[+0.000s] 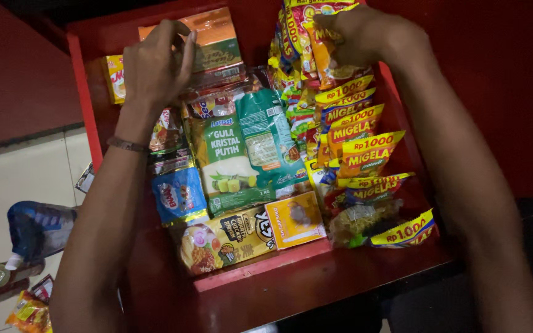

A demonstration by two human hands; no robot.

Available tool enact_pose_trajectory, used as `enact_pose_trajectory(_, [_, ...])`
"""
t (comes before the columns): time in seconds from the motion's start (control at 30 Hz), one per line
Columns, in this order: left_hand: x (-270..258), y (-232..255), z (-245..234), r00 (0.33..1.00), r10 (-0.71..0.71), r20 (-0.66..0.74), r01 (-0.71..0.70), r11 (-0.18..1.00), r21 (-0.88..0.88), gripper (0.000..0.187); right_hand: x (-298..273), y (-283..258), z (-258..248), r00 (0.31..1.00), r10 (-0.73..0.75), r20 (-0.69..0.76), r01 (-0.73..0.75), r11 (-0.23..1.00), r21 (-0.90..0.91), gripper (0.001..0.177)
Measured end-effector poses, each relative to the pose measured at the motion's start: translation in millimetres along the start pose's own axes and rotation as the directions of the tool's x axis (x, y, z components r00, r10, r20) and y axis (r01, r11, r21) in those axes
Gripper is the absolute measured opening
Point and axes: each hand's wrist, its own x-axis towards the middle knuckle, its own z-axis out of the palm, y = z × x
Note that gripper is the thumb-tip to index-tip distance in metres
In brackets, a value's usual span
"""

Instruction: The person sits on the floor and organizes various packaged food items into a red drawer. They pick up items from the floor, inspect them, and place them into the drawer, arranging them by type.

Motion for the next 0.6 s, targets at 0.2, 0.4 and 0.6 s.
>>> enact_pose_trajectory(0.2, [0,1,1,1.0,-0.005,0.01,0.006,0.999,-0.032,0.011,-14,-11,-11,0.996,0.084,-0.04,-0.088,0.991,-0.099,0.075])
enact_pose_trajectory(0.4, [0,0,0,1.0,0.005,0.007,-0.005,1.0,0.012,0.011,-19,-32,-12,0.986,0.146,0.083,-0.125,0.969,-0.214,0.051])
enact_pose_trajectory(0.6, [8,18,-23,0.994,-0.022,-0.107,0.015,0.997,-0.069,0.01,-39,-40,-27,0.968,-0.16,-0.192,0.135,0.982,-0.133,0.07])
